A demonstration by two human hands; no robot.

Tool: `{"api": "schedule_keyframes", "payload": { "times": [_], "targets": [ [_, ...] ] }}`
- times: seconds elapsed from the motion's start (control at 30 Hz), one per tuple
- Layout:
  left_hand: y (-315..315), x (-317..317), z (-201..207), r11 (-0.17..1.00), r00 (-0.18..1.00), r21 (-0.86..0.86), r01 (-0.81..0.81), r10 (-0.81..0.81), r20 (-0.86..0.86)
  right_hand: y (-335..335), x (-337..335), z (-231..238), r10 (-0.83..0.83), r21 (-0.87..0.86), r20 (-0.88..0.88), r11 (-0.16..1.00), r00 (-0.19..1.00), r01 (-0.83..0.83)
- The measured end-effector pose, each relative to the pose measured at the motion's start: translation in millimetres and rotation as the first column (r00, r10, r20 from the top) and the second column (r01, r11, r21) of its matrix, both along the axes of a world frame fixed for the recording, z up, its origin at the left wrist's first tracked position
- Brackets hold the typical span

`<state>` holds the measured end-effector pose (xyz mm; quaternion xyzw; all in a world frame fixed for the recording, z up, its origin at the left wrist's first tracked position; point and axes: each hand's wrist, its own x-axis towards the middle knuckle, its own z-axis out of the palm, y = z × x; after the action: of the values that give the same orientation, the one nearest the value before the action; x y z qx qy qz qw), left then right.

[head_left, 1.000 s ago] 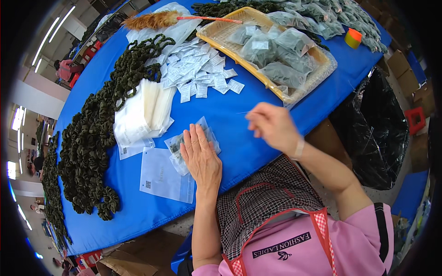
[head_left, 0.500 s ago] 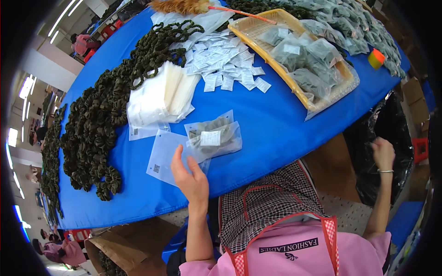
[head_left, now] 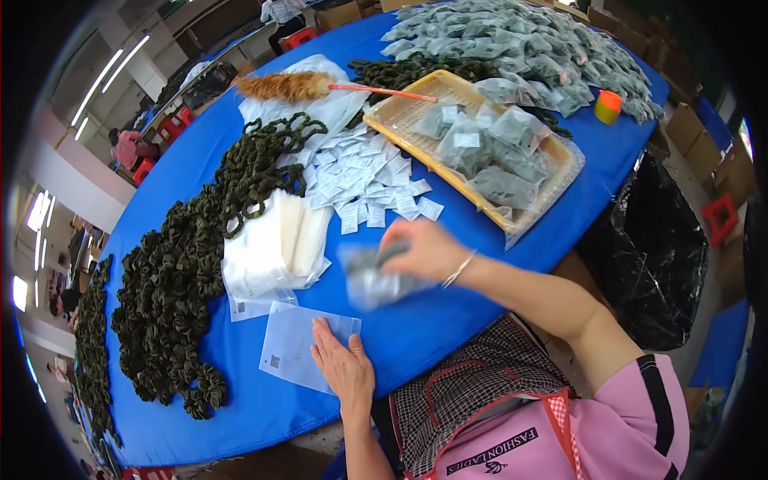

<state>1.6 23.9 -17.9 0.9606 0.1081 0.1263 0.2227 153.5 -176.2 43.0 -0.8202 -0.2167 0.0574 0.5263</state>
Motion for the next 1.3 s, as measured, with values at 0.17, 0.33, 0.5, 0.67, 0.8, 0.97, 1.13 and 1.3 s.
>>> {"api": "schedule_keyframes", "payload": {
  "times": [0.17,0.33,0.5,0.67,0.8,0.97,1.13,1.3],
  "targets": [
    [3.6,2.1,0.8,0.989,0.998,0.144,0.028,-0.019,-0.066,-85.5,66.2,48.4,-0.595,0.294,-0.214,0.717,0.775,0.632],
    [0.6,3.2,4.8,0.991,0.999,0.134,0.025,-0.021,-0.029,-48.0,64.9,5.9,-0.499,0.146,0.17,0.866,0.85,0.479],
    [0.5,3.0,7.9,0.992,0.998,0.123,0.024,-0.018,-0.054,50.5,61.3,-45.0,0.122,-0.19,0.577,0.982,0.807,-0.012],
    [1.2,3.6,11.2,0.993,0.999,0.117,0.034,-0.034,-0.003,91.4,89.2,-60.1,0.393,-0.696,0.622,0.673,0.677,0.249],
    [2.2,4.1,12.3,0.994,0.999,0.103,0.034,-0.03,-0.033,86.9,105.1,-58.7,0.358,-0.569,0.743,0.783,0.565,0.252],
    [6.2,3.2,11.9,0.996,0.997,0.064,0.057,-0.053,-0.058,85.2,120.5,-42.0,0.513,-0.62,0.696,0.783,0.502,0.059],
    [8.1,4.3,14.2,0.997,0.994,0.029,0.073,-0.071,-0.079,122.3,191.3,-18.5,0.182,-0.307,0.511,0.952,0.84,-0.02],
    [10.3,5.6,16.3,0.998,0.992,0.009,0.068,-0.067,-0.106,174.4,274.4,-36.5,0.233,-0.369,0.725,0.926,0.648,0.08]
  ]
}}
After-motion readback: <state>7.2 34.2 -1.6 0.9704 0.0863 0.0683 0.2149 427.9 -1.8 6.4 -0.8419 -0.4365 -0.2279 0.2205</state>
